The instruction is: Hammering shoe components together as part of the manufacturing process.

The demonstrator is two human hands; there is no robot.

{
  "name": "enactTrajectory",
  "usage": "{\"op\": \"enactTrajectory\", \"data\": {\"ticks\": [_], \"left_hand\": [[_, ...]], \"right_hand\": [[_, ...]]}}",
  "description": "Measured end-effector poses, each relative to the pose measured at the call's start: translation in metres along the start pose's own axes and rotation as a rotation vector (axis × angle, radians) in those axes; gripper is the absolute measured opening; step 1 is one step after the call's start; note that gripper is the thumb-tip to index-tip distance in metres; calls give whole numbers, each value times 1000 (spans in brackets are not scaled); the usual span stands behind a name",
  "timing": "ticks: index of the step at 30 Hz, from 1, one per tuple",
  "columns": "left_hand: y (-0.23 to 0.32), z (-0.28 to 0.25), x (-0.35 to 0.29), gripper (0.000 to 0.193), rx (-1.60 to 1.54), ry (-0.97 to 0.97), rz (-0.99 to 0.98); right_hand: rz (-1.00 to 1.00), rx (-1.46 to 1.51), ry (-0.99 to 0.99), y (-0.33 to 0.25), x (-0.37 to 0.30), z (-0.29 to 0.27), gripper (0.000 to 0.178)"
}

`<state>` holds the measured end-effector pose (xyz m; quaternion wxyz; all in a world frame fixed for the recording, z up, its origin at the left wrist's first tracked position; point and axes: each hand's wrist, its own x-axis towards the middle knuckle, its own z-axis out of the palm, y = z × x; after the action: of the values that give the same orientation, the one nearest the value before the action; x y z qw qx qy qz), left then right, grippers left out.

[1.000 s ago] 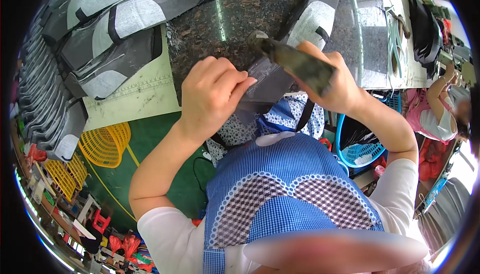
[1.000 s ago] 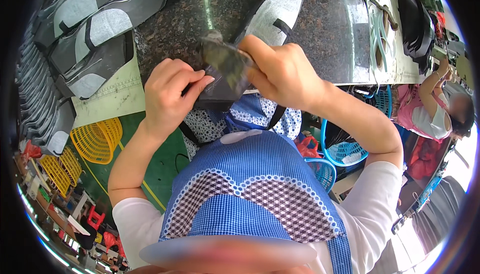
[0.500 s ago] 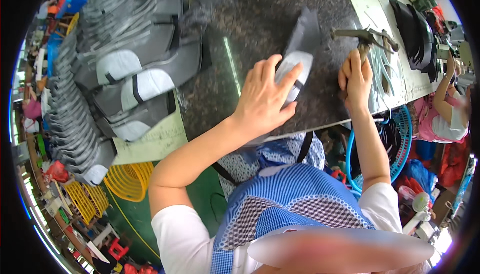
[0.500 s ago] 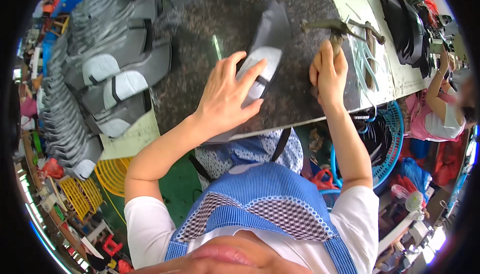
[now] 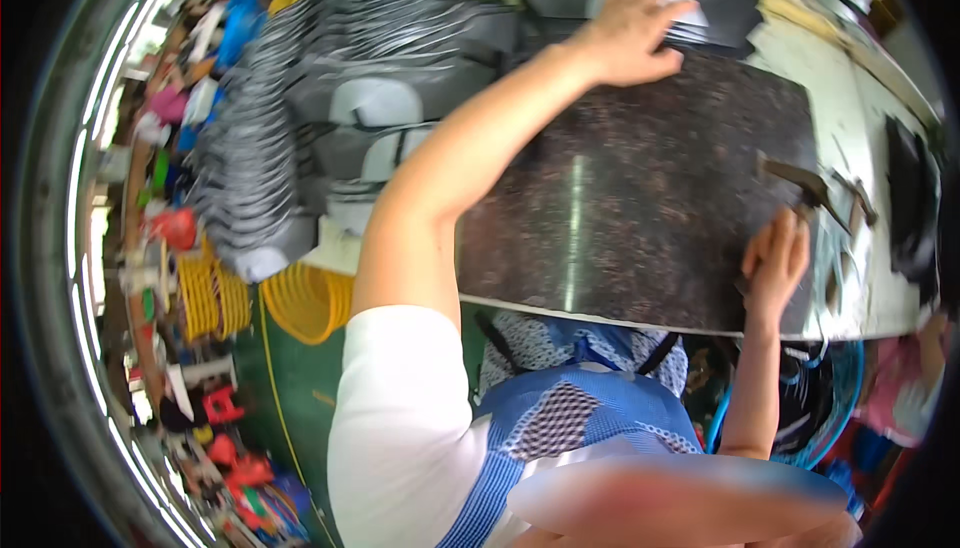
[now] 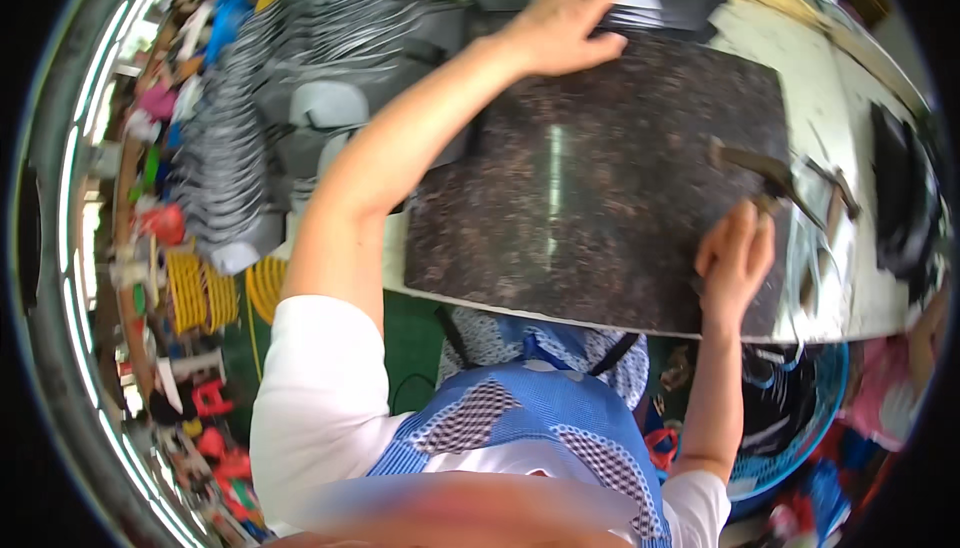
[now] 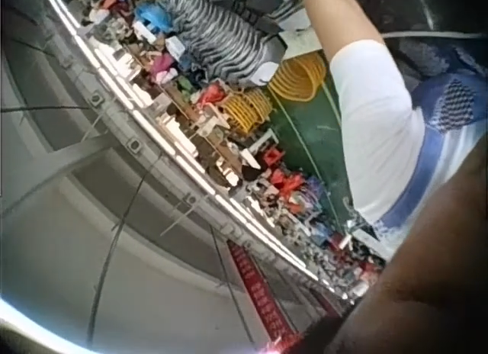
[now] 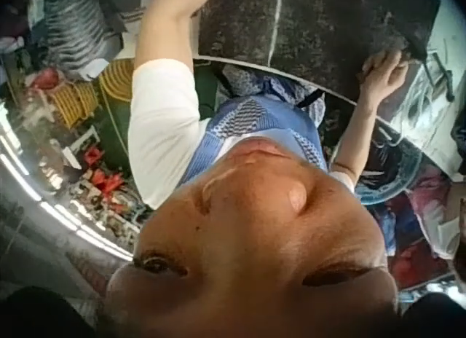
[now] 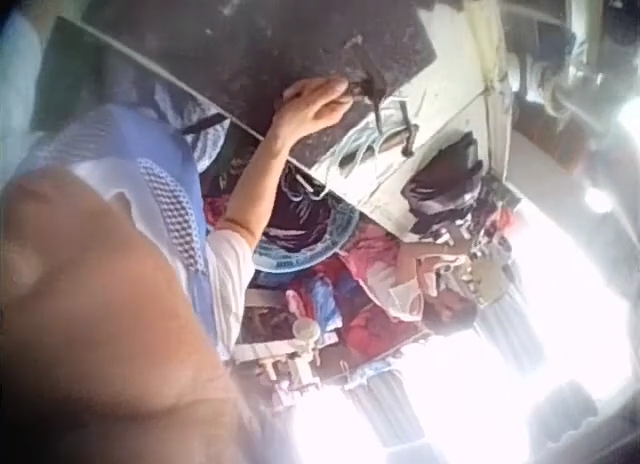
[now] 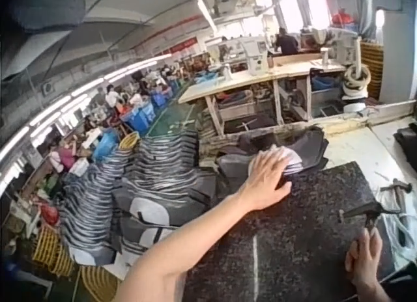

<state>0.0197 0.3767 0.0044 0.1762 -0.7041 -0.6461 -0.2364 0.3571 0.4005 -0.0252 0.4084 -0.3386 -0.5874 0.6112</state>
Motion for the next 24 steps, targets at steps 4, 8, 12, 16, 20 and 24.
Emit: {"op": "enactTrajectory", "data": {"ticks": [4, 8, 12, 16, 20, 24], "left_hand": [[16, -98, -69, 63, 69, -119, -46], [-40, -196, -184, 63, 669, -169, -407], [-57, -228, -212, 53, 521, -233, -336], [-25, -255, -171, 37, 566, -87, -384], [-1, -294, -156, 42, 752, 254, -694], [79, -273, -124, 46, 33, 180, -673]], "right_hand": [[79, 16, 15, -13, -3, 12, 24], [92, -4, -40, -8, -1, 12, 23], [91, -18, -64, -3, 4, 7, 22], [66, -24, -53, -4, 6, 10, 20], [79, -36, -119, -7, -4, 24, 15], [180, 53, -391, -47, -39, 72, 31]]}}
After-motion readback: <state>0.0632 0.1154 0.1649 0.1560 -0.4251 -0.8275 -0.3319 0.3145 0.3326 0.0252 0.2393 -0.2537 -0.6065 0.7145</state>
